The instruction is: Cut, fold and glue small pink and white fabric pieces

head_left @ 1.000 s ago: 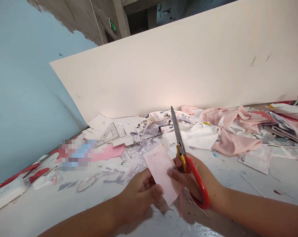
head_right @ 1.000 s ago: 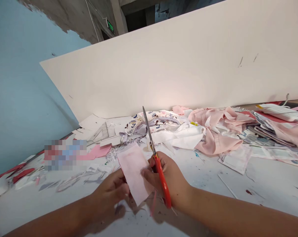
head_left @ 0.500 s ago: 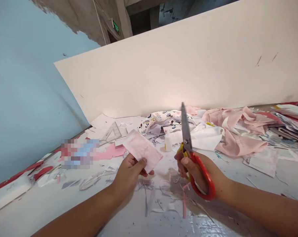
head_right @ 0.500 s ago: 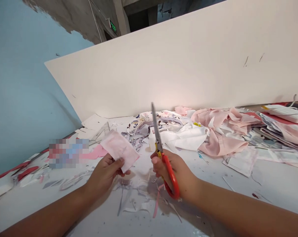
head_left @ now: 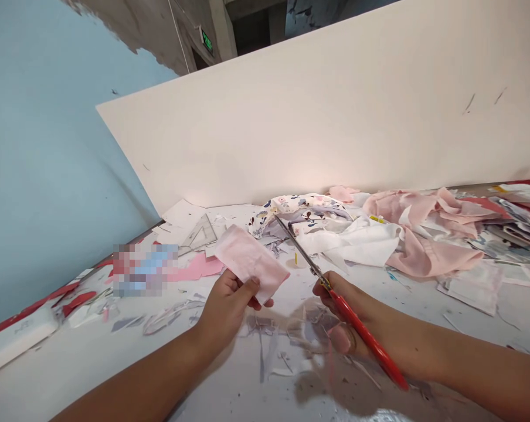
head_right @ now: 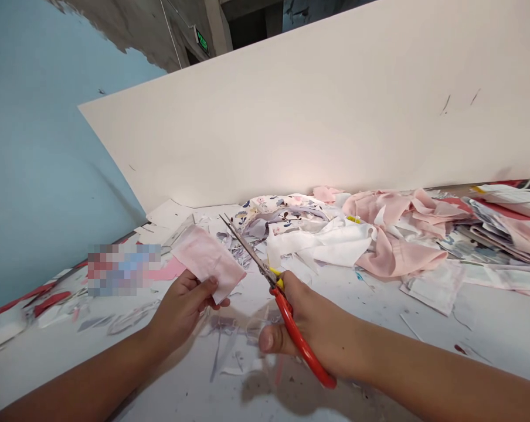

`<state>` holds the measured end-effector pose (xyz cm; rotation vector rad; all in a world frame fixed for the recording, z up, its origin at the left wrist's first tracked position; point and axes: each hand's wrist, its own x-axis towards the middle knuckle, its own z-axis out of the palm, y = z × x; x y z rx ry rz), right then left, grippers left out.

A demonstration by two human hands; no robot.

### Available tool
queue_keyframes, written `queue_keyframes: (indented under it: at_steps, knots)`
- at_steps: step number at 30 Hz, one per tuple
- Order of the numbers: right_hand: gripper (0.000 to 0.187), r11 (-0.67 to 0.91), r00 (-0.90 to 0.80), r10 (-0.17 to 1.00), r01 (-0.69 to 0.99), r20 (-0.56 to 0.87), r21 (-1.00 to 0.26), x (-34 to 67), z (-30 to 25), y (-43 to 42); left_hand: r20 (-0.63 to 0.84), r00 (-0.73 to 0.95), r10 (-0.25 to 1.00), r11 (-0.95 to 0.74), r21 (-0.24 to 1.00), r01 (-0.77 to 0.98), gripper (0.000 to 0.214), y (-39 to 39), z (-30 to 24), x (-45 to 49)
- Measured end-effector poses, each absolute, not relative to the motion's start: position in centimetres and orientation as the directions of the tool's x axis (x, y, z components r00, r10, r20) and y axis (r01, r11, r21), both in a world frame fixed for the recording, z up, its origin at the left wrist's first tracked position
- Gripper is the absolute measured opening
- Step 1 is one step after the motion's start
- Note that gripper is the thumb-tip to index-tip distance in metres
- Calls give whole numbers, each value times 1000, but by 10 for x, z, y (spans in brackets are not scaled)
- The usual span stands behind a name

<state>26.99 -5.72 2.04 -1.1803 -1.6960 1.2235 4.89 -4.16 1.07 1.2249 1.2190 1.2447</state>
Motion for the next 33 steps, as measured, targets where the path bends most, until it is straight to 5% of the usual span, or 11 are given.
queue_keyframes:
  at_steps: [4, 10, 16, 25, 33]
  knots:
    - [24, 157, -392, 919, 460, -41, -874, 270, 17, -48, 68, -110, 992, -70, 997, -13, 27, -40, 13, 47]
    - [24, 113, -314, 949, 435, -33, -893, 264, 12, -46, 73, -127, 989, -81, 995, -56, 30, -40, 16, 47]
    - [35, 173, -298, 955, 586, -11, -792, 267, 11, -48, 63, -114, 992, -70, 996, -59, 30, -40, 12, 44]
    - [26, 231, -337, 939, 761, -65, -606, 267, 19, -39, 84, -176, 981, -80, 996, 31, 30, -39, 12, 42]
    - [32, 249, -350, 936, 745, -44, -618, 268, 20, -40, 103, -145, 984, -76, 980, 185, 33, -43, 16, 44]
